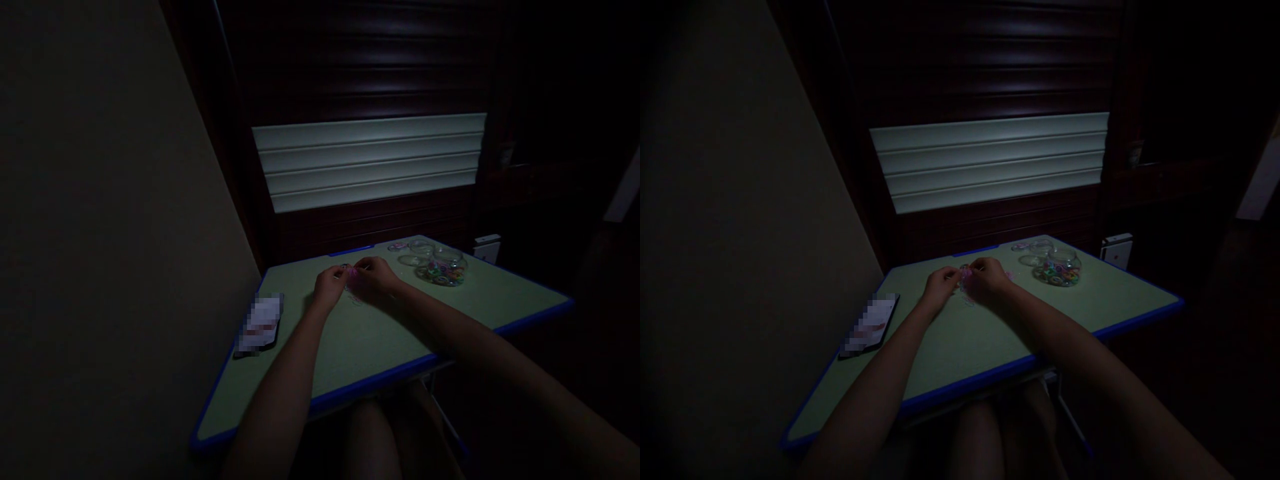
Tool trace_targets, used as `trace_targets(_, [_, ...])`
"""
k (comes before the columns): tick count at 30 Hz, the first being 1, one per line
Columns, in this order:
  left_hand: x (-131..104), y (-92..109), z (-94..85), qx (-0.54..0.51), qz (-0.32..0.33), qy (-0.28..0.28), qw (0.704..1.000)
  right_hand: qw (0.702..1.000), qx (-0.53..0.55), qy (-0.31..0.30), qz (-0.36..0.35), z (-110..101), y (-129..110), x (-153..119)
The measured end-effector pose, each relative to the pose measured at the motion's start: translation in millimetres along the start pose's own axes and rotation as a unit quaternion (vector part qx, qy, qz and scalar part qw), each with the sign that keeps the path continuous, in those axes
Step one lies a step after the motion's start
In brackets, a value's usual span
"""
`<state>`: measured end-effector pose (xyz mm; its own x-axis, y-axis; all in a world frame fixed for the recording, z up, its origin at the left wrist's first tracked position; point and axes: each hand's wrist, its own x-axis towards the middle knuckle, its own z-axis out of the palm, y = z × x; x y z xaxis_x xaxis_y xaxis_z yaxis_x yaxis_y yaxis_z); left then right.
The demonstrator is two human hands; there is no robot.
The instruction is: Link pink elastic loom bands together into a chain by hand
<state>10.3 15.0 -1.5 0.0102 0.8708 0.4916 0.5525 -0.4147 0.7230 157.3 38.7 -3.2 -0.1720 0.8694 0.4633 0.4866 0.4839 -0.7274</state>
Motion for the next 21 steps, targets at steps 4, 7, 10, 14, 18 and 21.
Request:
trace_targets(4, [1.3, -6.6, 0.1, -0.002, 0.01, -0.008, 1.0, 1.0, 0.006, -0.003, -0.003, 1.7, 0.2, -0.5])
trace_targets(7, [2.0, -9.5, -0.2, 0.007, 0.009, -0.007, 1.0, 1.0, 0.012, -0.007, -0.006, 0.2, -1.6, -0.3])
trace_targets(10, [2.3, -9.9, -0.5, 0.011, 0.005, -0.006, 1.0, 1.0, 0.024, -0.013, 0.0, -0.6, -3.4, -0.2])
trace_targets(14, [2.7, -8.8, -0.8, 0.011, -0.001, -0.005, 1.0, 0.999, 0.03, -0.016, -0.014, 0.0, -4.6, -0.6])
trace_targets(18, [2.9, -8.5, -1.2, 0.007, -0.001, -0.004, 1.0, 1.0, 0.024, -0.007, -0.004, -1.1, -7.4, -1.7])
trace_targets(21, [2.4, -8.5, -1.8, 0.003, 0.0, 0.0, 1.0, 1.0, 0.027, -0.007, -0.004, -2.7, -10.2, -2.8])
